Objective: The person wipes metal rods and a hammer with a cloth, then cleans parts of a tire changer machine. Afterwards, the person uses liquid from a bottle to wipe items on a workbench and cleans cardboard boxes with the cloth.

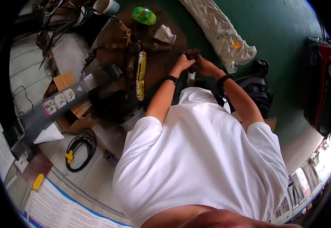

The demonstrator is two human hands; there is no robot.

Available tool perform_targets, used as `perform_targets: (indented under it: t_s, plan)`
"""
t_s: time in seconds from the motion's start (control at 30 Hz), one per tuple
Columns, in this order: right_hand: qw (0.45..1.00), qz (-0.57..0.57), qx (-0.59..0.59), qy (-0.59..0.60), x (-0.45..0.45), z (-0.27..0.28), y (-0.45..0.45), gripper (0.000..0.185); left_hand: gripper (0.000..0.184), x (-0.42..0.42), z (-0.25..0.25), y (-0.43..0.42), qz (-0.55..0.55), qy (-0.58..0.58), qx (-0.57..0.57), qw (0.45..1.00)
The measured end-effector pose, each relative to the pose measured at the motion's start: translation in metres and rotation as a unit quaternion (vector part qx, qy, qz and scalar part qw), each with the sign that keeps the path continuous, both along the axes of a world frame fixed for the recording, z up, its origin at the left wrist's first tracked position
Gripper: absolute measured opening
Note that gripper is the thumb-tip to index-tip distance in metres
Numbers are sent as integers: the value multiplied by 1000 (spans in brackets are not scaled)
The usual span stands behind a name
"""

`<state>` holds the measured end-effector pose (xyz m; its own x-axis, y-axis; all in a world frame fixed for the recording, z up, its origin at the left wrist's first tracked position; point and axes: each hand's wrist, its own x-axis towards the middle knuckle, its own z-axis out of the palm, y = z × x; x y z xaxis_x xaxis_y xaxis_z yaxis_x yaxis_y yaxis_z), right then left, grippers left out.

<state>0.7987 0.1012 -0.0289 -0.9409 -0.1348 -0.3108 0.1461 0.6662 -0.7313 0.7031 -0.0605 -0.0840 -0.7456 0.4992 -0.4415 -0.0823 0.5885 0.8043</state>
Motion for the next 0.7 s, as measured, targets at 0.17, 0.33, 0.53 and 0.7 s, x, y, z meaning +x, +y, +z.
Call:
perform_targets:
  t_s: [0.17,0.33,0.53,0.7]
  plan:
    - [999,-24,-15,35,-29,2,-33,73,46,-16,50,-20,2,-69,-83,994]
    - [999,44,-1,-10,-72,15,-113,63,43,-35,67,-116,23,-23,-9,999]
    - [993,93,10,-76,-110,7,-173,47,45,-40,71,-162,129,94,-65,985]
    - [990,19,57,-128,-94,12,-138,34,47,-32,35,-137,53,236,-172,955]
